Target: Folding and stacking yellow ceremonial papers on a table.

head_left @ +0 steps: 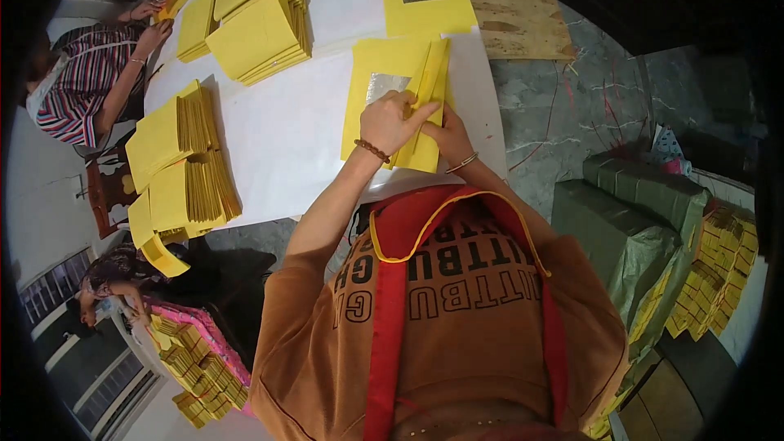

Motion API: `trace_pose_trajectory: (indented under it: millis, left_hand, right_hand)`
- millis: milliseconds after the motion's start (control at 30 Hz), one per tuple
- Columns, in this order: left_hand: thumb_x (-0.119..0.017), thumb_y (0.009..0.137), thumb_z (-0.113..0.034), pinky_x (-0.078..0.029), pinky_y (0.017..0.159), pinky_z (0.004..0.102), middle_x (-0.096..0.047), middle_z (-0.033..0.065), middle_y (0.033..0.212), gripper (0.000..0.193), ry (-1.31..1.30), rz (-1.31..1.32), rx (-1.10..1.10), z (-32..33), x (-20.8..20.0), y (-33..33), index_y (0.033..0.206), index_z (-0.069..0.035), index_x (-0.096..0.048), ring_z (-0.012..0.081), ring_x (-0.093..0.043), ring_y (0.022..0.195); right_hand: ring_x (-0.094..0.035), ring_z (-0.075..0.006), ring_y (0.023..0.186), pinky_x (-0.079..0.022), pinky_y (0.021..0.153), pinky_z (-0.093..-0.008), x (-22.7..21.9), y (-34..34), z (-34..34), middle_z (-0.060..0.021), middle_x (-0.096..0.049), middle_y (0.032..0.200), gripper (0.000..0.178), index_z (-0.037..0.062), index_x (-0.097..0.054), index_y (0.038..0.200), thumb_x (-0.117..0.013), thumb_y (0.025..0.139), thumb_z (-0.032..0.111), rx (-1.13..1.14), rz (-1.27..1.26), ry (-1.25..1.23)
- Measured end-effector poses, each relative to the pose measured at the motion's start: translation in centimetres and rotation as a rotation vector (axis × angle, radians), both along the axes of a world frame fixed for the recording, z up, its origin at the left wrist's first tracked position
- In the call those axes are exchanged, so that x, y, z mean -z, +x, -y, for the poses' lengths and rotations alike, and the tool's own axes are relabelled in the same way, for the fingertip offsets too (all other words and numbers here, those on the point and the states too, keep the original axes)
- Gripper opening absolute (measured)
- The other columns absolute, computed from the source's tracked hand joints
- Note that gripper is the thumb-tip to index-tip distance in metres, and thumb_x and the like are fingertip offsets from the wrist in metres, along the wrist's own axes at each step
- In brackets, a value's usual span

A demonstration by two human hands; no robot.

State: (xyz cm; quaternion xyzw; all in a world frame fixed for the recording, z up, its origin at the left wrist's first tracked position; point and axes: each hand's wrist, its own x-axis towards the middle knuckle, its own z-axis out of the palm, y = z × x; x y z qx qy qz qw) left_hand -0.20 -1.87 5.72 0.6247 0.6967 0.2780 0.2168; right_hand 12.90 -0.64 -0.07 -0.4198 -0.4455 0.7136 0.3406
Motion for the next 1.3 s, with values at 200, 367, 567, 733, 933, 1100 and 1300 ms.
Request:
trace_pose_trajectory:
  millis: [200, 367, 567, 733, 933, 1100, 1300]
  left_hand:
    - [-0.057, 0.074, -0.035, -0.045, 0.054, 0.0348, -0.060, 0.0124, 0.068, 0.030, -0.057, 0.052, -0.032, -0.7, 1.6, -0.4, 0.075, -0.005, -0.063, 0.0273, -0.058, 0.060]
    - [-0.059, 0.072, -0.016, -0.037, 0.044, 0.0276, -0.051, 0.0080, 0.049, 0.015, -0.029, 0.376, -0.204, -0.7, 1.7, -2.5, 0.067, -0.002, -0.059, 0.0133, -0.046, 0.044]
    - [-0.060, 0.071, -0.014, -0.038, 0.045, 0.0272, -0.052, 0.0082, 0.051, 0.014, -0.023, 0.363, -0.281, 0.0, 0.5, -3.5, 0.065, -0.002, -0.057, 0.0137, -0.048, 0.045]
    - [-0.060, 0.071, -0.013, -0.042, 0.049, 0.0315, -0.056, 0.0124, 0.059, 0.012, 0.033, 0.274, -0.193, 0.1, 1.0, -0.1, 0.067, -0.003, -0.054, 0.0225, -0.056, 0.052]
    - [-0.049, 0.078, -0.004, -0.044, 0.056, 0.0396, -0.057, 0.0169, 0.070, 0.021, -0.002, 0.266, -0.081, 0.1, 1.8, 1.3, 0.099, -0.004, -0.048, 0.0350, -0.057, 0.066]
    - [-0.050, 0.079, -0.008, -0.043, 0.062, 0.0357, -0.057, 0.0166, 0.088, 0.033, 0.142, 0.259, 0.061, -0.1, 2.8, -0.5, 0.113, -0.006, -0.051, 0.0302, -0.055, 0.072]
    - [-0.063, 0.076, -0.021, -0.040, 0.051, 0.0270, -0.054, 0.0068, 0.068, 0.035, 0.085, 0.557, -0.153, -0.3, 4.3, -0.4, 0.106, -0.002, -0.056, 0.0142, -0.048, 0.056]
  right_hand:
    - [-0.054, -0.0130, 0.084, -0.044, 0.072, -0.0241, 0.8, 0.0, -0.1, -0.0086, -0.055, 0.097, 0.037, -0.0007, -0.045, 0.111, -0.053, 0.076, 0.009, 0.017, -0.086, 0.001]
    - [-0.054, -0.0131, 0.084, -0.044, 0.074, -0.0244, 2.3, 0.6, -0.9, -0.0069, -0.055, 0.097, 0.029, -0.0016, -0.048, 0.111, -0.042, 0.083, 0.005, 0.104, -0.235, -0.230]
    - [-0.054, -0.0108, 0.081, -0.044, 0.071, -0.0232, 0.4, 0.8, -0.9, -0.0048, -0.056, 0.093, 0.027, -0.0016, -0.049, 0.109, -0.042, 0.084, 0.006, 0.145, -0.223, -0.272]
    - [-0.052, -0.0094, 0.078, -0.043, 0.069, -0.0224, 1.3, 0.6, -1.1, -0.0028, -0.055, 0.089, 0.025, -0.0010, -0.050, 0.108, -0.044, 0.086, 0.010, 0.077, -0.179, -0.165]
    - [-0.050, -0.0065, 0.074, -0.042, 0.061, -0.0196, 0.6, 0.0, -0.9, -0.0005, -0.053, 0.087, 0.027, 0.0003, -0.050, 0.109, -0.046, 0.087, 0.015, 0.089, -0.190, -0.144]
    - [-0.054, -0.0154, 0.095, -0.046, 0.080, -0.0286, -0.2, 0.1, -0.7, -0.0086, -0.051, 0.111, 0.035, -0.0025, -0.042, 0.119, -0.046, 0.088, 0.013, 0.079, -0.312, -0.334]
    - [-0.055, -0.0121, 0.085, -0.047, 0.071, -0.0243, -0.4, -0.6, -0.1, -0.0086, -0.055, 0.101, 0.038, 0.0000, -0.047, 0.116, -0.054, 0.083, 0.017, -0.062, -0.103, -0.001]
